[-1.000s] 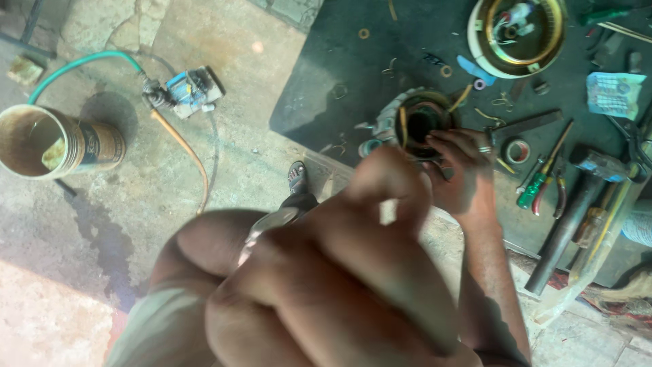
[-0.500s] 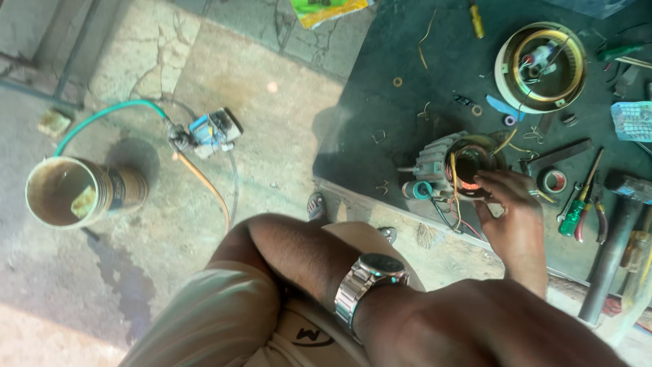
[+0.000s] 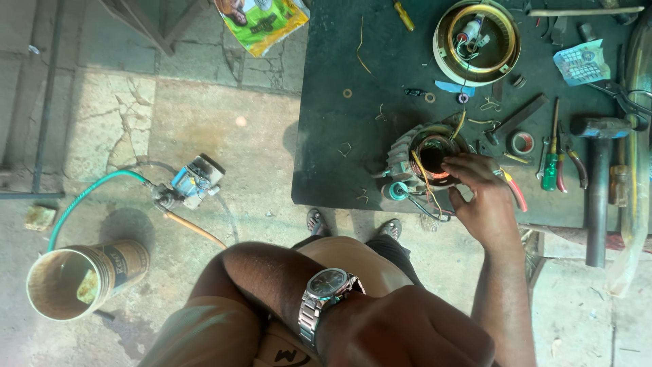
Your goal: The person uses pliers and a screwdriver to strip, twist, and secure wires on a cylindrical electrical component. They repeatedly adjust wire ends and connections while working at a cluttered workbench.
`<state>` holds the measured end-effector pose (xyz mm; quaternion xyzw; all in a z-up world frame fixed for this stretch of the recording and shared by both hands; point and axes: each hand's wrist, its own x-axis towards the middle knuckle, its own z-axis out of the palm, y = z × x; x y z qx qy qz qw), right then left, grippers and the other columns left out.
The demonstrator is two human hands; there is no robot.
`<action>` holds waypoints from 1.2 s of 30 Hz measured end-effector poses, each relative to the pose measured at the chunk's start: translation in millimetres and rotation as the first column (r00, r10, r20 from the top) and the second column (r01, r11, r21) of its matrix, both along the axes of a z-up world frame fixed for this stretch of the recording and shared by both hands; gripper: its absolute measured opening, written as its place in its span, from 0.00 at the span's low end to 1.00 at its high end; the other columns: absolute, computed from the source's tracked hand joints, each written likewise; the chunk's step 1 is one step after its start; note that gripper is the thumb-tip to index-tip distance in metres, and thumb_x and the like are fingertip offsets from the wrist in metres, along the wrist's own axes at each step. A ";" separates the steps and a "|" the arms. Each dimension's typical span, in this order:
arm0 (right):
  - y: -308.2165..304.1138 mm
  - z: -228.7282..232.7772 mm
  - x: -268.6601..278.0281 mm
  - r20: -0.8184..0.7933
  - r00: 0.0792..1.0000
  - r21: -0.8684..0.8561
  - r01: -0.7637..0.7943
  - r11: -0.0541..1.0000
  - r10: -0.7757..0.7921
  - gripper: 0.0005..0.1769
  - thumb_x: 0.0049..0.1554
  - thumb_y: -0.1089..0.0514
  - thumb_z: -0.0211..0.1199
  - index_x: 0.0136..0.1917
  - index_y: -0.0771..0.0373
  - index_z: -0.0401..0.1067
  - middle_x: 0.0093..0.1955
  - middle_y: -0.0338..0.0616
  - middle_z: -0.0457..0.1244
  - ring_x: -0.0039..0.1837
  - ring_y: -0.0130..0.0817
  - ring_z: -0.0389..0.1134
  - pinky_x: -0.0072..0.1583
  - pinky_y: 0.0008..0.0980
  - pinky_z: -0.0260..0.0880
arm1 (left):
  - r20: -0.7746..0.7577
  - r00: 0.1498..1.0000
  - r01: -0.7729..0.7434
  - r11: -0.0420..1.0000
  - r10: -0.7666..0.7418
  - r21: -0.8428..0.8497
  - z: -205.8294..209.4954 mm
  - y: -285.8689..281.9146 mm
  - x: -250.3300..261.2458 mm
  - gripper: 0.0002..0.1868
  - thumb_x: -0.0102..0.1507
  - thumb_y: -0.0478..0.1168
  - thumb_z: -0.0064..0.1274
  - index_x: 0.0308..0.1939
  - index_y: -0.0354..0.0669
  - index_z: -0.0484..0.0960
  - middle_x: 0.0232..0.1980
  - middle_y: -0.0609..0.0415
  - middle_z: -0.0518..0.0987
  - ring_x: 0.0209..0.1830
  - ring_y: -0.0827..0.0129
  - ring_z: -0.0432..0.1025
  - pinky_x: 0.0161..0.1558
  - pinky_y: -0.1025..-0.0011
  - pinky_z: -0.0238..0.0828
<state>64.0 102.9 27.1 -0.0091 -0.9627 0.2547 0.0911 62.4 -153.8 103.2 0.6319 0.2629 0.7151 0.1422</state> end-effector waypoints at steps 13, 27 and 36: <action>27.4 -16.0 -4.6 -0.079 0.990 -0.138 -0.128 0.982 0.118 0.27 0.44 0.72 0.66 0.58 0.62 0.78 0.65 0.46 0.68 0.71 0.47 0.65 0.69 0.41 0.67 | -0.359 0.707 -0.693 0.497 0.609 -0.523 -26.7 45.0 -88.1 0.07 0.63 0.42 0.66 0.42 0.47 0.86 0.41 0.59 0.82 0.39 0.70 0.78 0.41 0.72 0.77; 89.1 -33.4 -14.9 -0.245 0.876 -0.395 -0.482 0.782 0.416 0.24 0.53 0.70 0.69 0.63 0.66 0.74 0.70 0.50 0.65 0.73 0.49 0.65 0.70 0.42 0.68 | -0.809 0.069 -0.832 -0.414 0.584 -0.370 -94.0 148.5 -70.9 0.21 0.54 0.42 0.62 0.51 0.43 0.81 0.66 0.43 0.68 0.60 0.48 0.63 0.55 0.46 0.57; 134.6 -36.4 -36.3 -0.107 0.908 -0.415 -0.412 0.811 0.406 0.33 0.55 0.66 0.68 0.73 0.66 0.66 0.72 0.55 0.62 0.72 0.49 0.65 0.70 0.43 0.65 | -0.823 0.095 -0.801 -0.448 0.559 -0.397 -106.4 158.3 -79.4 0.21 0.50 0.31 0.57 0.48 0.47 0.85 0.69 0.52 0.68 0.66 0.55 0.62 0.61 0.50 0.56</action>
